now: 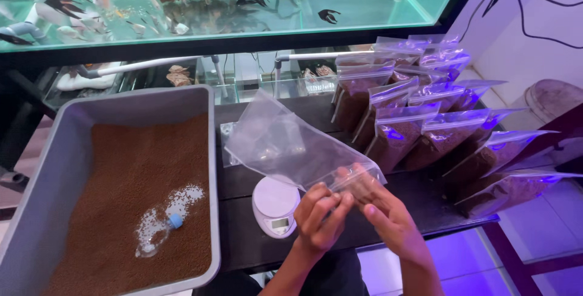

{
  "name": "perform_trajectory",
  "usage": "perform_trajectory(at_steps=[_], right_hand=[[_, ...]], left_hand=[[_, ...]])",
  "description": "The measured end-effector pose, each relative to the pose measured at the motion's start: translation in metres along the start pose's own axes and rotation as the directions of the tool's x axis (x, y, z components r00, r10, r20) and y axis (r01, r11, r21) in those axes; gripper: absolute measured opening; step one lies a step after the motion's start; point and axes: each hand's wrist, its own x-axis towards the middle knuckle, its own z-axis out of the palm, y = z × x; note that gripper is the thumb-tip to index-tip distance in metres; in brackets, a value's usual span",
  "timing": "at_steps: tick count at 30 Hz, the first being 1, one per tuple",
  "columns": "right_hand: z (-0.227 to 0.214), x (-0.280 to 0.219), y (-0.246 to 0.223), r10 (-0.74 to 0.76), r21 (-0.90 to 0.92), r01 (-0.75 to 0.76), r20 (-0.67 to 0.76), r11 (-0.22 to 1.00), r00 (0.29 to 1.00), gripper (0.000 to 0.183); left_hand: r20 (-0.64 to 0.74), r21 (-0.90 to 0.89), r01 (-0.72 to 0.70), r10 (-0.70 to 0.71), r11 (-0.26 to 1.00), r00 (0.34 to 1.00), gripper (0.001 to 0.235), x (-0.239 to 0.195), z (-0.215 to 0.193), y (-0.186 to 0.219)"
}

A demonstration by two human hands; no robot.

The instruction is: The person scoops fish food from a large bin into a small plastic bag, weighs the bag on a digital scale, and seals the bag.

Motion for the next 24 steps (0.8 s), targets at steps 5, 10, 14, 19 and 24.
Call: perform_trajectory(at_steps=[5,10,14,19,24], right_hand=[[0.013,0.000,0.008,-0.133,0.208,0.129,0.004,0.969,0.991,0.093],[0.001,0.000,0.030,-0.168,-0.104,0.156,-0.112,0.982,0.979,0.076],[-0.037,-0.020,0.037,-0.144,-0.570,-0.028,-0.254,0.821,0.956,0.042],[-0.033,-0.024,-0.029,-0.144,-0.741,0.151,0.074,0.654,0.987,0.039],[-0.038,-0.042,-0.026,-0.126,-0.796,0.210,0.168,0.567,0.978,0.028]], left_hand=[[0.007,-0.142,-0.023,0.024,0.990,1.000,0.014,0.008,0.002,0.007],[0.162,-0.425,-0.010,0.087,0.905,0.983,0.009,0.001,-0.001,0.008],[0.120,-0.246,0.339,-0.318,0.908,0.940,0.039,-0.054,-0.005,-0.011],[0.009,-0.518,0.745,-0.868,0.420,0.496,0.089,-0.042,-0.019,-0.067],[0.085,-0.458,0.798,-0.874,0.393,0.479,0.089,-0.016,-0.032,-0.080]])
